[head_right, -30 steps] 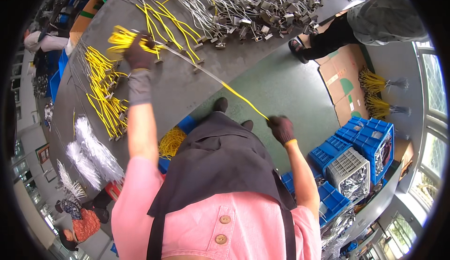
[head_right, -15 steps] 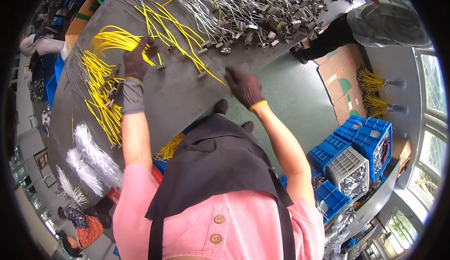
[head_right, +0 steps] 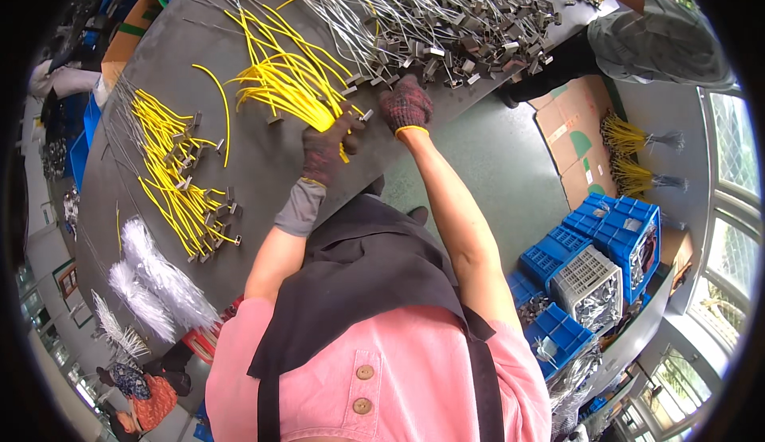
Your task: Bundling and organizing yellow electrical wires on an industrial work table.
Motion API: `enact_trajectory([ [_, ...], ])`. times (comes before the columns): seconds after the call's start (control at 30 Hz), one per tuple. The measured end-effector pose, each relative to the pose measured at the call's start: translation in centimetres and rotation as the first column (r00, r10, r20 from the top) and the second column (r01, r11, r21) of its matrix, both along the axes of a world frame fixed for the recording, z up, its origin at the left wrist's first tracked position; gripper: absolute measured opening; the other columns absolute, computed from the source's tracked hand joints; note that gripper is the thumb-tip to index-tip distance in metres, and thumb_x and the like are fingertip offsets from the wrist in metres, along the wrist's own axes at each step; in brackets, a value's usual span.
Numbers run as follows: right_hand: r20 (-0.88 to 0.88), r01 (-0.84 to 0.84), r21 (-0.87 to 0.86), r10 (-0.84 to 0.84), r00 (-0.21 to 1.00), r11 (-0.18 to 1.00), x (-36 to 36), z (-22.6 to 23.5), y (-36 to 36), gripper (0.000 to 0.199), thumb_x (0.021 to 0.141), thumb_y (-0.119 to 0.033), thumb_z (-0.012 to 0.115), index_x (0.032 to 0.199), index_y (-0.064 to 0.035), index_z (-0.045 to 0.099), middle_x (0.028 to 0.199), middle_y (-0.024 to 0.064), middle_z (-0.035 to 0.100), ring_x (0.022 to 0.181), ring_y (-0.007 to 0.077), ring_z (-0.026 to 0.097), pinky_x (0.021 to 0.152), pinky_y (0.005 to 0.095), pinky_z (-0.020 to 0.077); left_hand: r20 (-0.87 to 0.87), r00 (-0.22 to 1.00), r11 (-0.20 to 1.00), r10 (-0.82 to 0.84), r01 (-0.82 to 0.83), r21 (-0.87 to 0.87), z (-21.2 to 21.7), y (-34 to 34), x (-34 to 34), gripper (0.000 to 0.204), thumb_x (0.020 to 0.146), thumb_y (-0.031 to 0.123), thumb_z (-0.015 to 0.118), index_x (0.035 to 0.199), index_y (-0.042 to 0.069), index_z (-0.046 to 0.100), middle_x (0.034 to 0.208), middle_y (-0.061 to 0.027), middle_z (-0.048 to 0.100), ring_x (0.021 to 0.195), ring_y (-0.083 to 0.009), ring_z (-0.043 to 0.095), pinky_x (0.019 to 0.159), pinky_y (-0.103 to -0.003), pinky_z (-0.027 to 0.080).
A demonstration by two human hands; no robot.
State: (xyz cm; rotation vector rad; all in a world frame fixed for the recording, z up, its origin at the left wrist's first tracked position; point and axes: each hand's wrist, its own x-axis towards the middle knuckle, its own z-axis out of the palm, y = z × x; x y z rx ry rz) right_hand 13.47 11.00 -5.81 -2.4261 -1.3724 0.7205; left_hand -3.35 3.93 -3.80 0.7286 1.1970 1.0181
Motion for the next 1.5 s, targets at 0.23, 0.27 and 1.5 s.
enact_trajectory([
  [0.23, -0.172, -0.181, 0.196, 0.216, 0.961, 0.964, 4.7, -1.0, -8.0, 0.029, 0.089, -0.029, 0.067, 0.112, -0.0115, 0.069, 0.102, 0.0178, 0.073, 0.093, 0.0409, 0.071, 0.081, 0.0473, 0.056, 0.167, 0.985, 0.966, 0.031, 0.013, -0.259, -3.4, -0.8, 4.6, 0.027, 0.096, 0.02, 0.07, 0.113, 0.0, 0.065, 0.089, -0.0143, 0.073, 0.058, -0.021, 0.067, 0.056, -0.035, 0.059],
  [0.27, -0.241, -0.199, 0.309, 0.279, 0.929, 0.93, 5.5, -0.6, -9.7, 0.026, 0.092, -0.027, 0.067, 0.113, -0.0122, 0.069, 0.1, 0.0178, 0.073, 0.092, 0.04, 0.071, 0.079, 0.0464, 0.0558, 0.229, 0.972, 0.965, 0.059, 0.003, -0.261, -3.7, -0.9, 5.4, 0.025, 0.094, 0.016, 0.072, 0.11, 0.0, 0.063, 0.09, -0.0153, 0.072, 0.065, -0.0269, 0.071, 0.061, -0.04, 0.063],
  [1.5, -0.359, -0.405, -0.243, 0.306, 0.882, 0.881, 28.6, 0.0, -53.7, 0.026, 0.094, -0.013, 0.057, 0.115, -0.0031, 0.07, 0.108, 0.0247, 0.072, 0.102, 0.0429, 0.069, 0.085, 0.0465, 0.0548, 0.263, 0.962, 0.996, 0.076, -0.084, 0.017, -0.8, -6.9, 13.0, 0.023, 0.101, 0.02, 0.065, 0.114, 0.001, 0.065, 0.096, -0.0123, 0.071, 0.083, -0.027, 0.073, 0.076, -0.045, 0.064],
])
